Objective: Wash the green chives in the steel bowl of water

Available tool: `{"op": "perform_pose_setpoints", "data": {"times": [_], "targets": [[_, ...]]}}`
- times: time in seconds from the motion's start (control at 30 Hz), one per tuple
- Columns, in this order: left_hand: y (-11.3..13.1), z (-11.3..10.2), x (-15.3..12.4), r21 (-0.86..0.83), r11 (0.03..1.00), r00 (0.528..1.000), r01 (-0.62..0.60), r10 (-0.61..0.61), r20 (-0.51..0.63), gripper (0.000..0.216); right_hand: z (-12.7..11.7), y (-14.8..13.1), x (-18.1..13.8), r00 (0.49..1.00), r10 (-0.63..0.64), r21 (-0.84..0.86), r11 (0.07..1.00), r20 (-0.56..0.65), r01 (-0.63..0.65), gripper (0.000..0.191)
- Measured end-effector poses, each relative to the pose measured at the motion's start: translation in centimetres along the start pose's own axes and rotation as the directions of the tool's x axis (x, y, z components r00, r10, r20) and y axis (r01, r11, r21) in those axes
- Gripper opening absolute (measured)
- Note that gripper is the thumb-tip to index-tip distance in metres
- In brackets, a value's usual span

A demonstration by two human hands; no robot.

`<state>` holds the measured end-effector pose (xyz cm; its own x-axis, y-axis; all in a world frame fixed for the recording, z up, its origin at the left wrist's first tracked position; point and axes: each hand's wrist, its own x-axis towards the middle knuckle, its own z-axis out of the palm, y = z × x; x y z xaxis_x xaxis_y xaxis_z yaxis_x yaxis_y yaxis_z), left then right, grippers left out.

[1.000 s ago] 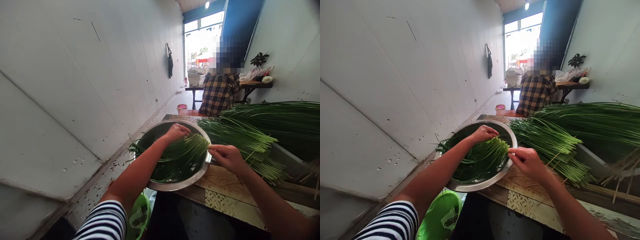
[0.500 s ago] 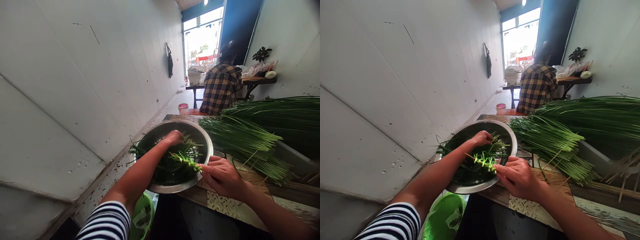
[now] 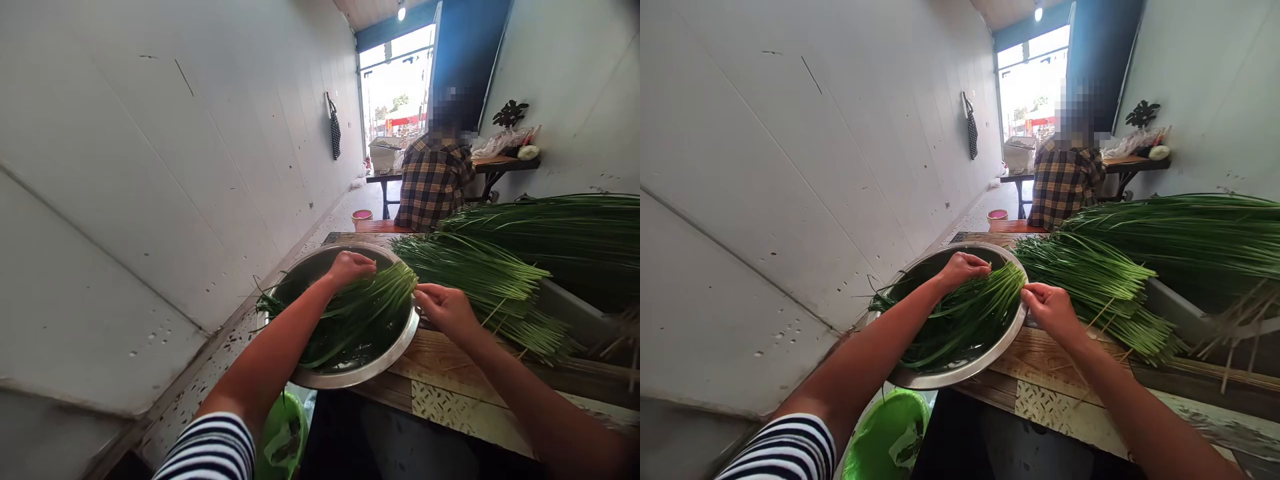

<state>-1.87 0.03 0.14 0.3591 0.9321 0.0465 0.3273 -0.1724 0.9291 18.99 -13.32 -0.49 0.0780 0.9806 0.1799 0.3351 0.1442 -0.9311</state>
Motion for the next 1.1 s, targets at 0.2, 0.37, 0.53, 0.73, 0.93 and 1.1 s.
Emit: {"op": "perform_pose_setpoints", "data": {"times": [0.2,0.37,0.53,0.73,0.93,1.1], "targets": [[-0.8,0.0,0.0,0.177,0.984,0.993,0.011,-0.031,0.111,0.018,-0.4,0.8,1.2,0.98,0.185,0.158,0.968,0.074,-0.194,0.05],[-0.5,0.3,-0.1,-0.033,0.998,0.998,0.056,-0.057,-0.023,0.027,-0.5,0.7,1.0,0.984,0.16,0.114,0.979,0.081,-0.169,0.05],[0.9,1.3,-0.1,-0.202,0.979,0.997,-0.02,0.003,-0.083,0.026,-0.6,0.2,1.0,0.985,0.137,0.111,0.983,0.107,-0.148,0.05],[1.9,2.0,-0.5,-0.133,0.991,0.992,-0.033,0.017,-0.125,0.023,-0.5,-0.2,0.8,0.983,0.16,0.11,0.979,0.089,-0.169,0.052],[2.0,2.1,-0.6,-0.124,0.992,0.987,-0.029,0.009,-0.16,0.025,-0.6,0.3,0.9,0.984,0.153,0.093,0.982,0.094,-0.162,0.05],[1.9,2.1,-0.5,-0.147,0.988,0.988,-0.048,0.025,-0.151,0.022,-0.7,0.0,0.8,0.987,0.138,0.076,0.987,0.086,-0.144,0.049]]}}
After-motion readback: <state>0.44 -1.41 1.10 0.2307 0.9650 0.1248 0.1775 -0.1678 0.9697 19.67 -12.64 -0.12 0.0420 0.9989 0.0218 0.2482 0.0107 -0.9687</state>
